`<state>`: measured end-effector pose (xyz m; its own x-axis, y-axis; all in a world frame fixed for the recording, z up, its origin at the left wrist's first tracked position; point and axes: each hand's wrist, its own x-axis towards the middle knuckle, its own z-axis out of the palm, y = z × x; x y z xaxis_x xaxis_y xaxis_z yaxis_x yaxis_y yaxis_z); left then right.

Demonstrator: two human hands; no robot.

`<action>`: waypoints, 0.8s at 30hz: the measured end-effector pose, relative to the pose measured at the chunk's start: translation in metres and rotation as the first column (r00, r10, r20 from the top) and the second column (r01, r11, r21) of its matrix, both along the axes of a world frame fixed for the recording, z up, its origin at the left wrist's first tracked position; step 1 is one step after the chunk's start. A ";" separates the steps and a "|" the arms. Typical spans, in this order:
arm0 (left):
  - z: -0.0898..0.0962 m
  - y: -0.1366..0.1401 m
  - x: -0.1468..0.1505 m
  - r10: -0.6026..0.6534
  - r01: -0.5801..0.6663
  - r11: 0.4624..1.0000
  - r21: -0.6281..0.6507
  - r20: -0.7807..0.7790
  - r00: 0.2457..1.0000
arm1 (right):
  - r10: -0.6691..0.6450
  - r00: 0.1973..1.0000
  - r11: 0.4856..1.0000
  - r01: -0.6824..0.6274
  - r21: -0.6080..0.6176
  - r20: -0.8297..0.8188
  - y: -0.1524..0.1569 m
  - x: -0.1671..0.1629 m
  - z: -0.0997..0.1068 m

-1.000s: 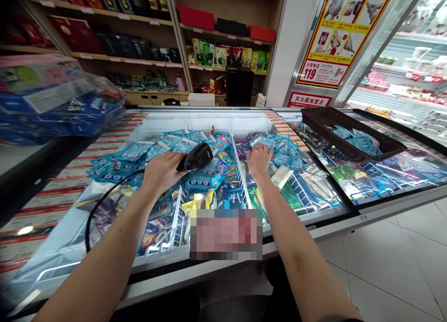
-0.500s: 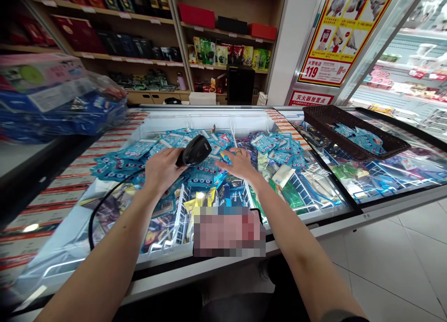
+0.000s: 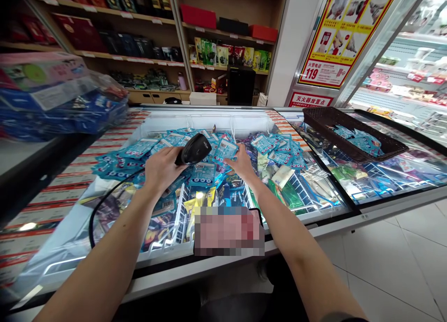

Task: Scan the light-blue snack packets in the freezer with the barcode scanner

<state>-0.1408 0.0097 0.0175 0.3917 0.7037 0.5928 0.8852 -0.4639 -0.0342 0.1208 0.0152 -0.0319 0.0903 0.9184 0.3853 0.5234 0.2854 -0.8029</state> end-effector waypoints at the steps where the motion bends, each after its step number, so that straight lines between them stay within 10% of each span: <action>1: 0.000 0.000 0.000 -0.006 0.006 1.000 -0.002 0.006 1.000 | 0.008 0.998 1.000 -0.007 0.023 -0.058 0.000 0.001 -0.001; 24: -0.003 0.000 0.003 -0.103 0.101 0.993 -0.063 -0.025 0.994 | -0.109 0.977 0.979 0.138 0.151 -0.185 0.006 0.011 -0.007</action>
<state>-0.1381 0.0092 0.0148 0.4790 0.6941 0.5374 0.8324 -0.5535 -0.0272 0.1320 0.0213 -0.0386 0.2779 0.8224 0.4964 0.4187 0.3614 -0.8331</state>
